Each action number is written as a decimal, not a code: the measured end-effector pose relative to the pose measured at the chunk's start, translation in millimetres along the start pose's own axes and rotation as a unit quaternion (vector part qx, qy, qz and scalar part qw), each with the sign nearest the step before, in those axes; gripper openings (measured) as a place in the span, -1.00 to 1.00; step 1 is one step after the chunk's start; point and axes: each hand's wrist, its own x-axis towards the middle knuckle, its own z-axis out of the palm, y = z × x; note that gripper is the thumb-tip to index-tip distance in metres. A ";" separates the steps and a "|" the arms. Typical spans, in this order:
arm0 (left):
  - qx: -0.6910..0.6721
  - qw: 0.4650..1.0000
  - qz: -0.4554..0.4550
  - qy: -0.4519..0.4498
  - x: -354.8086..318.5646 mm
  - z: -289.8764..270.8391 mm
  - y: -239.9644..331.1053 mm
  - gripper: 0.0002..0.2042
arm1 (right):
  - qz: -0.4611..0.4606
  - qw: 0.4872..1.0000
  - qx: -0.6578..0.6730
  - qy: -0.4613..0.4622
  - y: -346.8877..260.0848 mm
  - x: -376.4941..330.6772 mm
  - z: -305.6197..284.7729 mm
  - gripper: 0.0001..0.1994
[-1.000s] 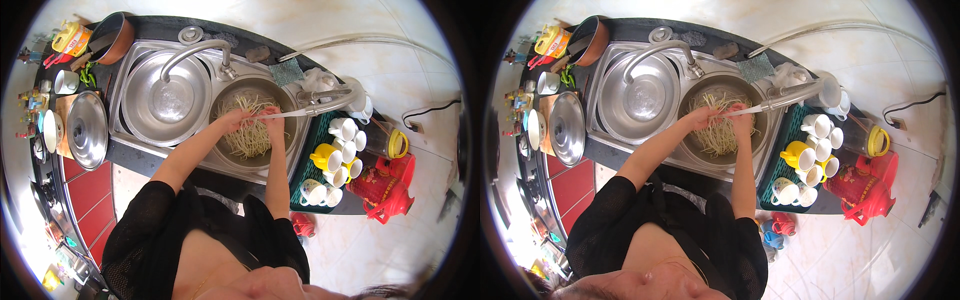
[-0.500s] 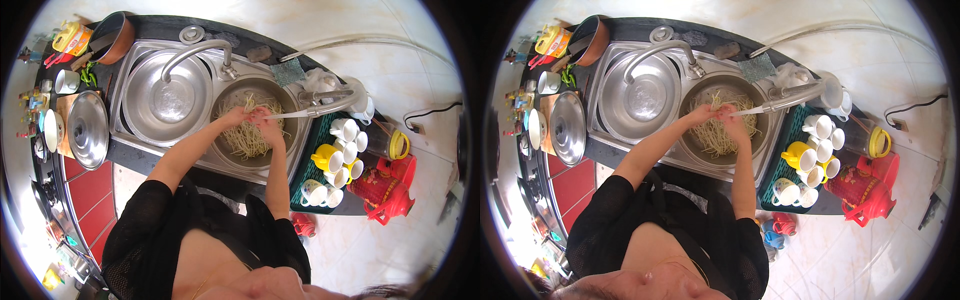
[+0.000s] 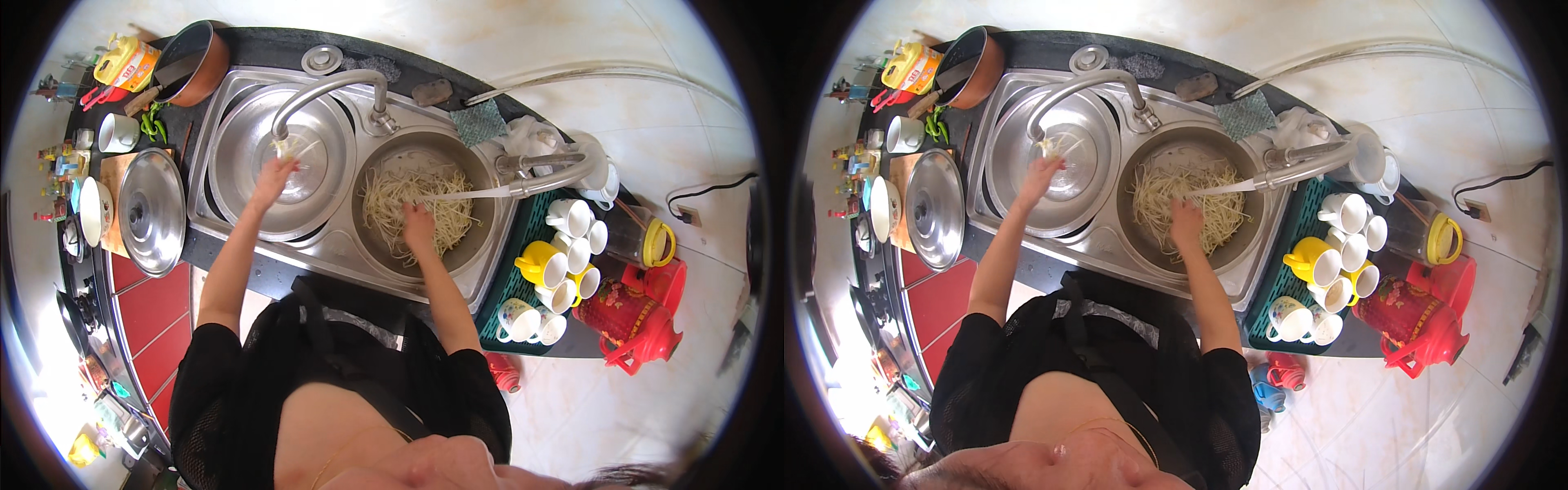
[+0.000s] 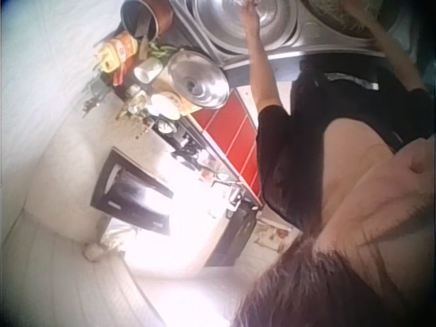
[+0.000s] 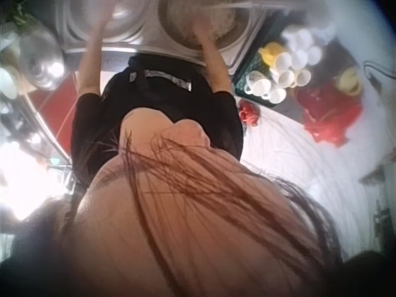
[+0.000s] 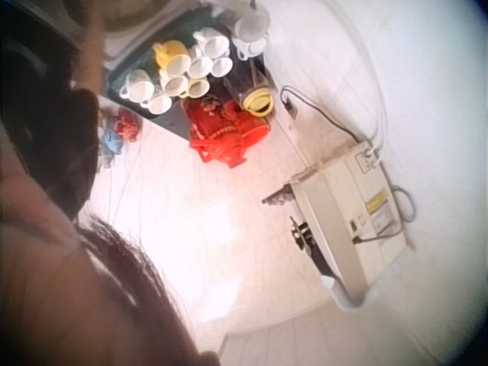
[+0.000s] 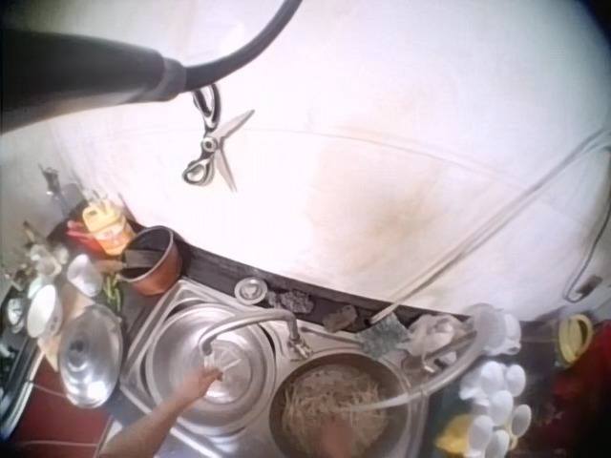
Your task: The person washes bean sprouts by hand in a sink full of water, transfers them to the other sink basin, and cleans debris from the drain.
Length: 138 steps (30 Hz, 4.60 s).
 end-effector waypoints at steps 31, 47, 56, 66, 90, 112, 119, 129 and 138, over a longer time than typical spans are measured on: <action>-0.585 0.695 -0.225 -0.353 14.2 203.9 92.3 -0.79 | 0.042 0.676 0.728 -0.104 -4.8 -15.8 -136.8 -0.55; -0.465 0.829 -0.082 -0.301 0.7 158.1 89.0 -0.78 | 0.085 0.683 0.725 -0.026 29.2 19.4 -93.2 -0.53; -0.256 0.963 0.017 -0.083 -10.5 12.2 7.7 -0.74 | 0.023 0.997 0.032 0.066 -57.2 37.6 -24.8 -0.39; -0.019 0.996 0.054 0.063 -10.2 27.7 -8.6 -0.66 | 0.133 0.771 0.619 -0.075 22.5 34.0 -25.4 -0.61; -0.632 0.720 -0.116 -0.263 0.5 197.8 118.9 -0.64 | -0.038 0.527 0.841 -0.115 -11.9 -26.5 -148.5 -0.38; -0.426 0.876 -0.039 -0.224 -25.6 37.0 108.3 -0.72 | 0.096 0.987 0.084 -0.096 13.9 9.7 -24.8 -0.53; -0.265 0.963 0.016 -0.041 -4.8 -33.0 0.9 -0.64 | 0.122 0.708 0.695 -0.017 13.0 32.7 -57.0 -0.68; 0.140 0.983 0.082 0.083 -12.0 40.3 50.0 -0.66 | 0.165 0.500 0.850 0.005 32.1 28.1 -38.8 -0.59; -0.484 0.820 -0.186 -0.242 -20.3 173.6 140.4 -0.60 | 0.034 0.473 0.876 -0.087 5.5 3.5 -87.4 -0.57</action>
